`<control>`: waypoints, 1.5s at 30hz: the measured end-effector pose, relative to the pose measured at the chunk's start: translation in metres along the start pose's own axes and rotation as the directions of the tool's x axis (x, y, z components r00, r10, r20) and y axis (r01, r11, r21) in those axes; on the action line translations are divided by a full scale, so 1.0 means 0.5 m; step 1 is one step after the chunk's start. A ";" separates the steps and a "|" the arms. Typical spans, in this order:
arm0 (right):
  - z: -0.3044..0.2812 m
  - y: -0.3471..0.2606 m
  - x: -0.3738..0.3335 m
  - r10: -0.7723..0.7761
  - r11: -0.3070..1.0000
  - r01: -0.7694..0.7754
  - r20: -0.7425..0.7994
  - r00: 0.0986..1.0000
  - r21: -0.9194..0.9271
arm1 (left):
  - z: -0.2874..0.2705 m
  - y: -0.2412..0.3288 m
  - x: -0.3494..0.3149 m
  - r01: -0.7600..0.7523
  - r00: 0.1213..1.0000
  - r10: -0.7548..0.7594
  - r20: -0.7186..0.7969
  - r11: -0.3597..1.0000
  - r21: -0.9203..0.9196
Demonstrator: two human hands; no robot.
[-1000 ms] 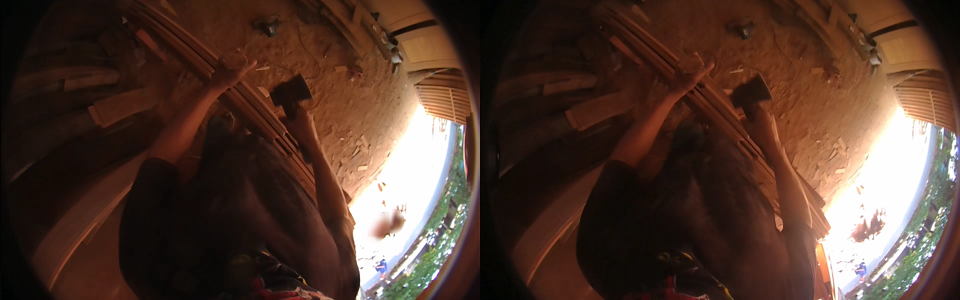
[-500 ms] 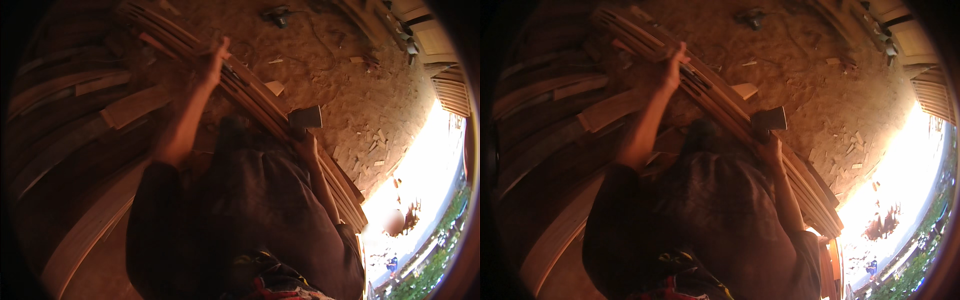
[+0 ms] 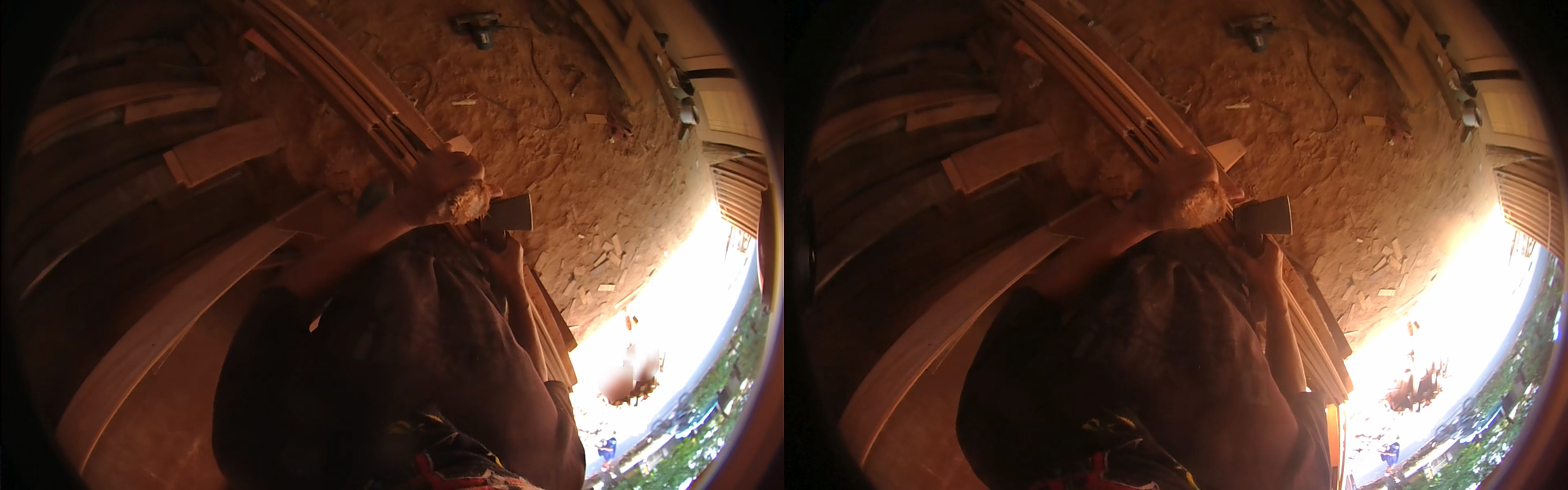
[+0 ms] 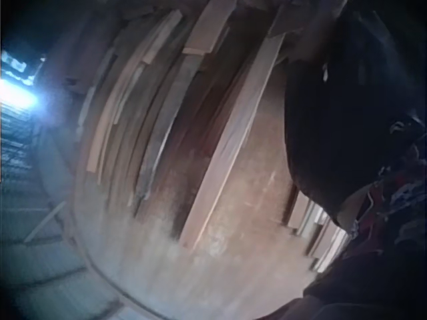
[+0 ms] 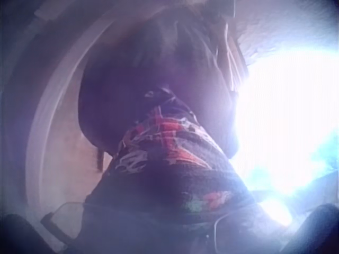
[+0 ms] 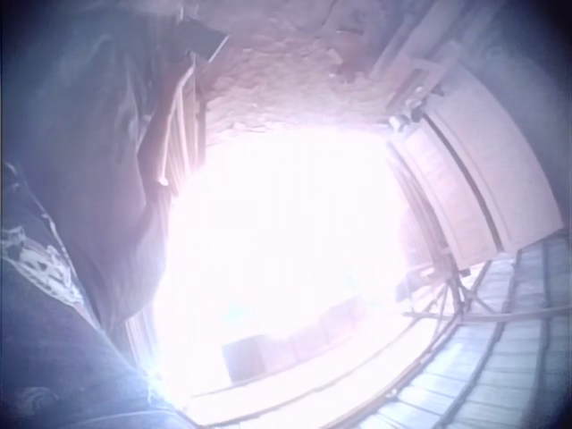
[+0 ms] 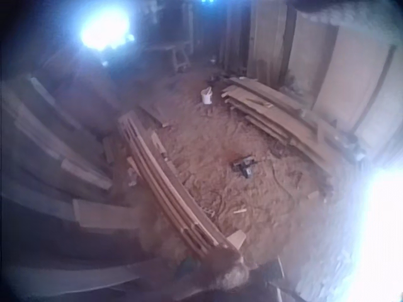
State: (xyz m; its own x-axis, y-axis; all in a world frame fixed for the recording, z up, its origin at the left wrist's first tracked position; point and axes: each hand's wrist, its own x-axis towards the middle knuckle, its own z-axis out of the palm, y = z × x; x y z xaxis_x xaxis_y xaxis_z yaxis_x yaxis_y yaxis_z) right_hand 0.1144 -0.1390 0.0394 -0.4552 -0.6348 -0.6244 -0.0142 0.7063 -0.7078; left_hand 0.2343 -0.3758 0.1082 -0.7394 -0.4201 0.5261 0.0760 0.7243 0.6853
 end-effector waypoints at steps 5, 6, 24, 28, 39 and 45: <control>0.008 0.002 0.001 0.115 0.991 -0.119 -0.064 0.991 -0.066 | -0.011 -0.059 -0.010 0.132 0.988 -0.142 0.067 0.982 0.136; 0.012 0.023 0.003 0.081 0.989 -0.095 -0.114 0.990 -0.117 | -0.015 -0.075 -0.015 0.164 0.985 -0.164 0.047 0.986 0.023; -0.021 -0.494 -0.036 -0.635 0.771 0.559 -0.442 0.634 -0.305 | -0.093 -0.146 0.049 0.370 0.876 -0.443 -0.188 0.870 -0.327; 0.036 -0.456 0.082 -0.809 0.460 0.626 -0.007 0.587 -0.630 | -0.083 -0.193 0.013 0.164 0.933 -0.197 -0.300 0.978 -0.132; -0.032 -0.675 -0.145 -0.753 0.594 0.782 -0.469 0.461 -0.186 | -0.108 -0.172 0.008 0.430 0.902 -0.428 -0.063 0.903 0.025; 0.050 -0.439 0.089 -0.719 0.467 0.561 0.075 0.691 -0.683 | -0.046 -0.230 -0.041 0.363 0.903 -0.396 -0.166 0.910 -0.199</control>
State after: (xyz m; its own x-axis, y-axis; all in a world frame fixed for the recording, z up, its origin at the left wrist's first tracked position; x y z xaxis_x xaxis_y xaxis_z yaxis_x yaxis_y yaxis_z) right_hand 0.1196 -0.3302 0.1584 -0.2372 -0.9700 0.0526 -0.8702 0.1881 -0.4554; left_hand 0.2560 -0.4628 0.0302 -0.5870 -0.7570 0.2870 -0.0662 0.3982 0.9149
